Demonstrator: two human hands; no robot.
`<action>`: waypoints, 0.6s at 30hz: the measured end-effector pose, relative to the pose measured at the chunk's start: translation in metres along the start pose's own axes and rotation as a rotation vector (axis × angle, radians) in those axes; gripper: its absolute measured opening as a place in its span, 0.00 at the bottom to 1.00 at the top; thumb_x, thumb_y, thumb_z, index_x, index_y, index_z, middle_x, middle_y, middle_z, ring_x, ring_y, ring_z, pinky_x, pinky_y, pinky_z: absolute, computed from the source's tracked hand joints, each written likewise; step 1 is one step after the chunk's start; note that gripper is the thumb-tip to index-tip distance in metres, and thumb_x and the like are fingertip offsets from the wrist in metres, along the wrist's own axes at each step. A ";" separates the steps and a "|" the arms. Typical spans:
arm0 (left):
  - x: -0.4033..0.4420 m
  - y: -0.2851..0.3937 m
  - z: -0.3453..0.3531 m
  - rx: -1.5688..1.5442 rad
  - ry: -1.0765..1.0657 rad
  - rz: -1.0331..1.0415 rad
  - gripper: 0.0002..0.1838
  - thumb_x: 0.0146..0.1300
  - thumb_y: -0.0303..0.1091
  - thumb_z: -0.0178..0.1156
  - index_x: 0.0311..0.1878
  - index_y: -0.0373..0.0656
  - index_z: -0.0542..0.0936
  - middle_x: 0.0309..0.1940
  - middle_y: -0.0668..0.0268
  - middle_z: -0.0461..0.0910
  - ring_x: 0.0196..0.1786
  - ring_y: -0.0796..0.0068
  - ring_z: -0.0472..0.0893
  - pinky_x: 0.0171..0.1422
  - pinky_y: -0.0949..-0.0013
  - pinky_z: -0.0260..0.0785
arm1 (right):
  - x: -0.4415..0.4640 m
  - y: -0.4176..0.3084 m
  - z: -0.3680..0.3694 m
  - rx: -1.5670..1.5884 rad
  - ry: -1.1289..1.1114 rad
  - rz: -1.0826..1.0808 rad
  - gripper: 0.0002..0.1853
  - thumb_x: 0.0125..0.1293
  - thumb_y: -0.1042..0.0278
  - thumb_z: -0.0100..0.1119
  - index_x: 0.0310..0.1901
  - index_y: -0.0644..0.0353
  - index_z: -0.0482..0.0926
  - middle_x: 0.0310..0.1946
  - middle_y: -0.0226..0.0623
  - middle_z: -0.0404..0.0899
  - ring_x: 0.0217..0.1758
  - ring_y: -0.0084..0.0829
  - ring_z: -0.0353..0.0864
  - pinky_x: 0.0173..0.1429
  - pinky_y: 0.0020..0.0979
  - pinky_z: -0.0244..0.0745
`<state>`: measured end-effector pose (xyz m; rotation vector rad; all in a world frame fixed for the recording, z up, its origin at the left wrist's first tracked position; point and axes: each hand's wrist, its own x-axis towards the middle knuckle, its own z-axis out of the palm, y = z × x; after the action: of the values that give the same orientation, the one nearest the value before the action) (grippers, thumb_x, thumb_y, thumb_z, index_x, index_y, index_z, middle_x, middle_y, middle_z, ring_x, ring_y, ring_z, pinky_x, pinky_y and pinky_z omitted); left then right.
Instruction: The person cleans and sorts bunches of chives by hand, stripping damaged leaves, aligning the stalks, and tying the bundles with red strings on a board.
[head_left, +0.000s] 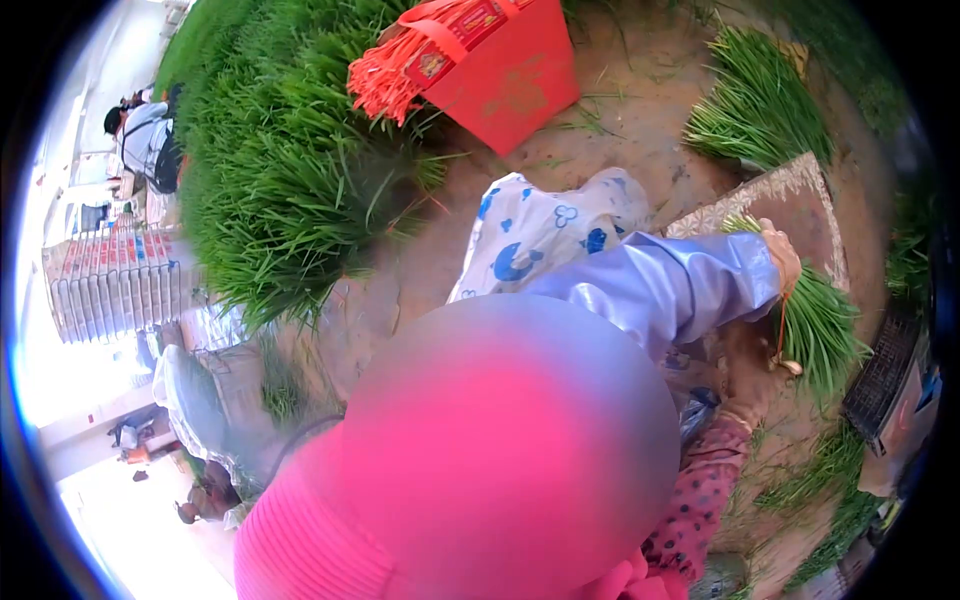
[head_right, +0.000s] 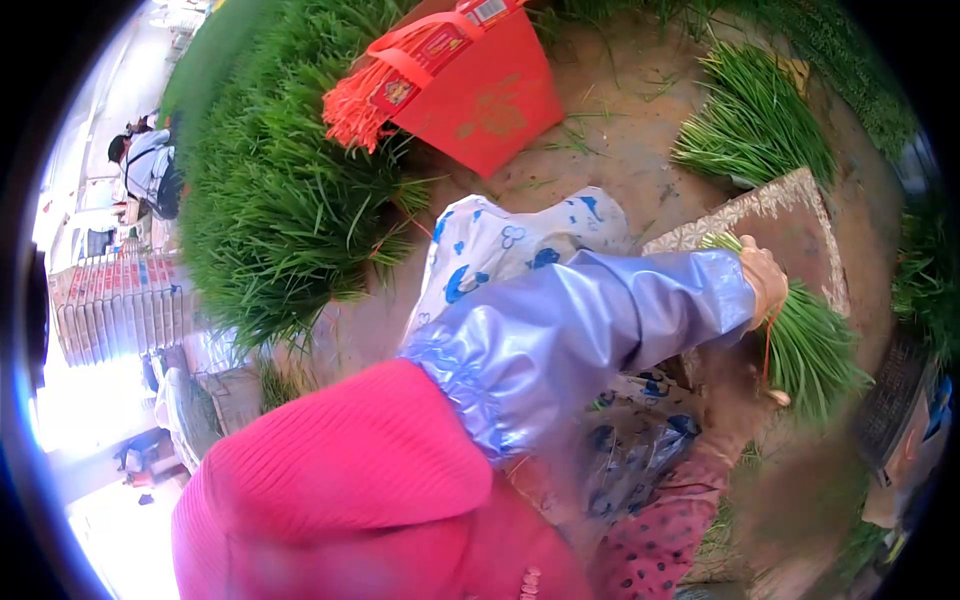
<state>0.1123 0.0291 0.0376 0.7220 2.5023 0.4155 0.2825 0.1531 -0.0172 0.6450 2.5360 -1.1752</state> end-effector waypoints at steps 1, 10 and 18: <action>-0.002 0.000 -0.002 0.010 0.015 0.014 0.22 0.52 0.40 0.70 0.53 0.50 0.83 0.51 0.67 0.83 0.60 0.67 0.75 0.58 0.43 0.57 | 0.009 0.009 -0.008 -0.477 0.059 -0.185 0.29 0.68 0.52 0.57 0.64 0.63 0.67 0.61 0.45 0.73 0.62 0.40 0.72 0.70 0.40 0.63; -0.075 -0.065 -0.100 -0.137 0.602 0.116 0.30 0.61 0.41 0.62 0.66 0.44 0.69 0.62 0.53 0.74 0.68 0.49 0.68 0.68 0.21 0.41 | 0.081 -0.135 -0.092 1.114 0.271 -0.511 0.30 0.67 0.54 0.58 0.64 0.67 0.67 0.63 0.47 0.70 0.67 0.44 0.67 0.73 0.47 0.56; -0.231 -0.150 -0.140 -0.382 0.747 -0.102 0.72 0.37 0.49 0.80 0.76 0.40 0.37 0.75 0.45 0.49 0.77 0.43 0.47 0.76 0.35 0.42 | 0.017 -0.314 0.027 0.753 0.185 -0.841 0.28 0.61 0.57 0.65 0.58 0.66 0.71 0.56 0.45 0.73 0.60 0.42 0.71 0.68 0.42 0.62</action>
<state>0.1444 -0.2439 0.1790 0.3078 2.9620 1.2745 0.1123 -0.0420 0.1624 -0.2793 2.5106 -2.4947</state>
